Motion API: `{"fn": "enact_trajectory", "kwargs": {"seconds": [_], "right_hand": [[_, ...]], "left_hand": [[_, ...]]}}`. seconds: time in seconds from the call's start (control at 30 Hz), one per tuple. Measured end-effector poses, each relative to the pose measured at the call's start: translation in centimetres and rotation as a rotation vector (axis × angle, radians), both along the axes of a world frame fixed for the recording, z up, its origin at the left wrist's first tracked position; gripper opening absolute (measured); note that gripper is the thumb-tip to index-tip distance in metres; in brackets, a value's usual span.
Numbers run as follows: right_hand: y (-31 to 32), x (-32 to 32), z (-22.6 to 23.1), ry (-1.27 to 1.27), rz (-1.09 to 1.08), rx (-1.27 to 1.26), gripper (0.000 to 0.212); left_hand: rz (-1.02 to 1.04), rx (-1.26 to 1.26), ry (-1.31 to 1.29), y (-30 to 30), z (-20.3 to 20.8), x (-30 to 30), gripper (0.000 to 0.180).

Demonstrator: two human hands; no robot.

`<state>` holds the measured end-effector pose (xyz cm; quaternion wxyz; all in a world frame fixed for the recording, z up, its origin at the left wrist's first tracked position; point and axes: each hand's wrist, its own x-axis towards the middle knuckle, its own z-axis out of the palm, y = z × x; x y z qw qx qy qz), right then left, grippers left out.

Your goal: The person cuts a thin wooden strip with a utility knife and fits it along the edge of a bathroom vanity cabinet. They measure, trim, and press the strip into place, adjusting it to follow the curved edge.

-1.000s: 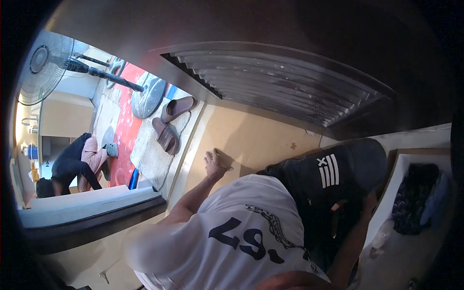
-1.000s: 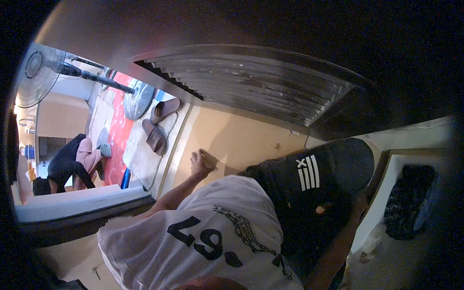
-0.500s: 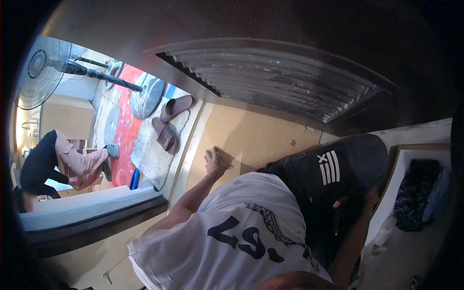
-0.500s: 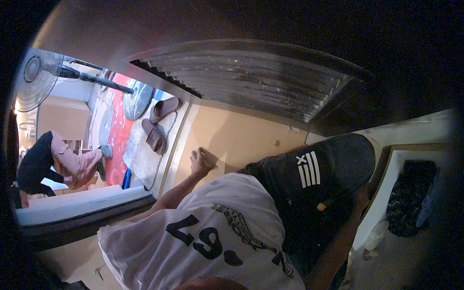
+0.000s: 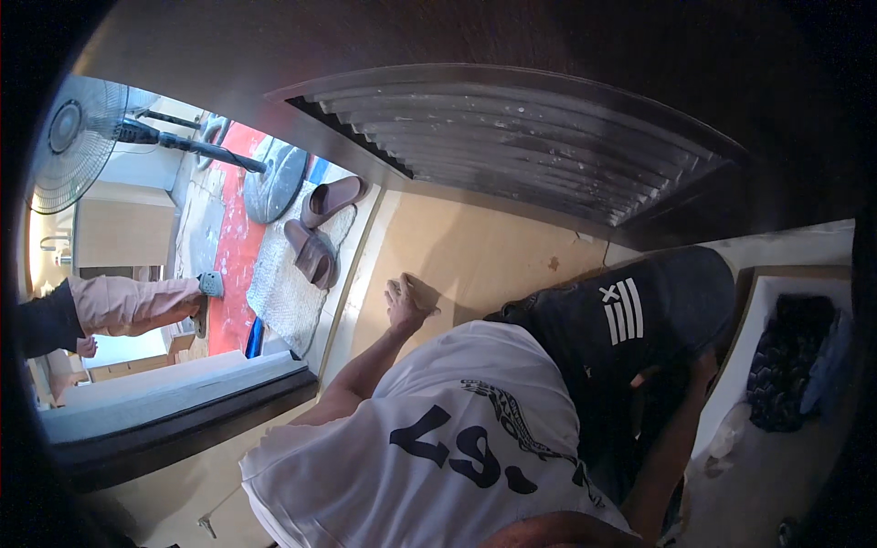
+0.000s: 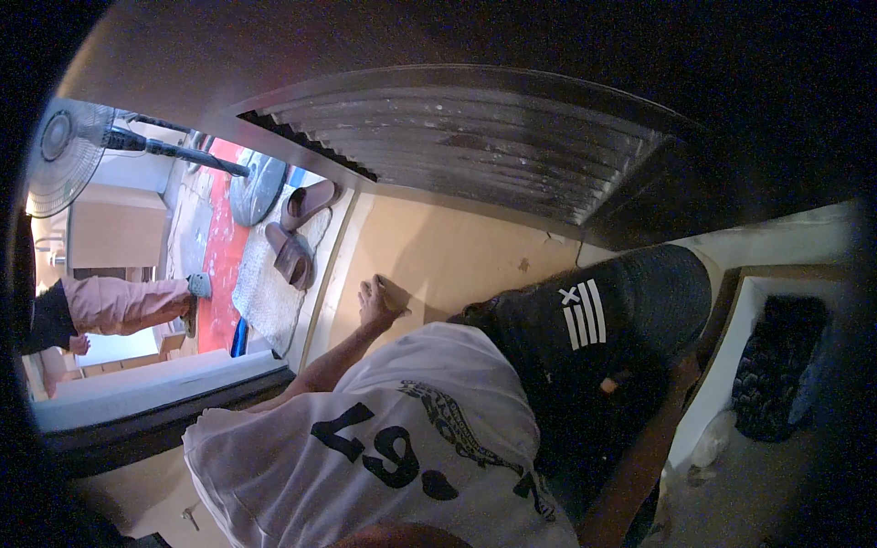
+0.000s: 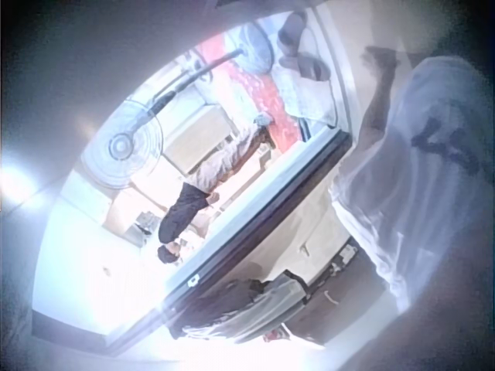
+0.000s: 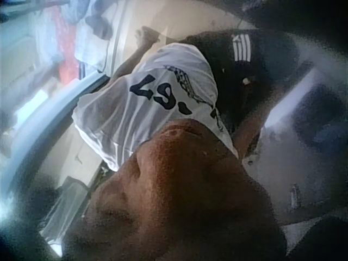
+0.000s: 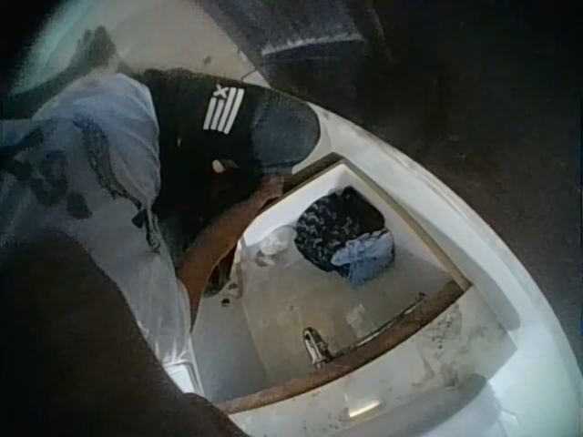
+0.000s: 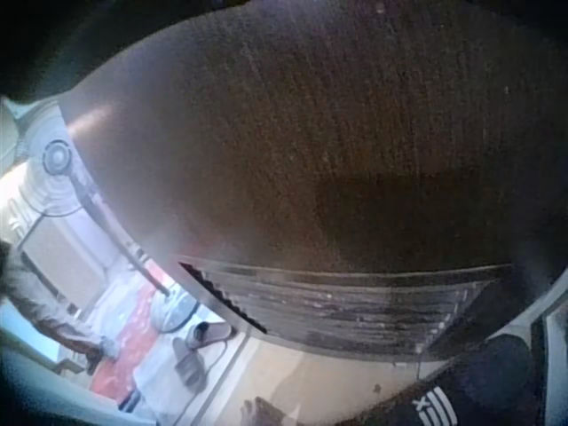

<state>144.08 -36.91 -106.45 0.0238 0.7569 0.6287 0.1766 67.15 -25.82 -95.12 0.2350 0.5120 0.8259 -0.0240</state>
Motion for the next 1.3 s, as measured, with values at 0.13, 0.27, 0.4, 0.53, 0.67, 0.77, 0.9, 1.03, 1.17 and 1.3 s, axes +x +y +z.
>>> {"fn": "enact_trajectory", "kwargs": {"seconds": [0.13, 0.27, 0.4, 0.53, 0.67, 0.77, 0.9, 1.03, 1.17, 1.3], "right_hand": [[-0.5, 0.2, -0.4, 0.002, -0.058, -0.106, 0.03], [0.2, -0.9, -1.3, 0.025, -0.2, -0.29, 0.033], [-1.4, 1.7, -2.0, 0.009, -0.239, -0.234, 0.033], [2.4, -5.0, 1.6, 0.135, -0.321, -0.281, 0.025], [3.7, -8.3, 5.4, 0.171, -0.44, -0.101, 0.026], [4.8, -10.4, 8.3, 0.452, -0.508, -0.146, 0.04], [4.1, -13.7, 12.5, 0.58, -0.578, -0.176, 0.043], [3.4, -14.6, 10.6, 0.587, -0.699, -0.187, 0.039], [4.2, -15.5, 11.9, 0.548, -0.611, -0.19, 0.035], [3.5, -14.5, 10.6, 0.637, -0.555, 0.09, 0.032]], "left_hand": [[0.005, -0.006, -0.016, -0.4, -0.1, -0.3, 0.119], [0.011, 0.001, 0.025, -1.0, 0.3, -1.3, 0.115], [-0.028, 0.021, -0.056, 1.5, 0.4, 0.2, 0.103], [-0.305, 0.089, 0.057, 0.8, -2.3, -2.9, 0.087], [-0.419, 0.143, -0.172, 1.7, -4.1, -4.2, 0.069], [-0.432, -0.322, -0.372, 6.1, -1.4, -3.4, 0.058], [-0.656, -0.334, -0.532, 10.6, 4.3, 3.8, 0.051], [-1.003, -0.161, -0.801, 10.1, 13.1, 18.0, 0.039], [-1.453, 0.259, -0.791, 8.5, 17.7, 31.1, 0.027], [-1.476, 0.418, -1.046, 9.0, 16.4, 42.2, 0.026]]}}
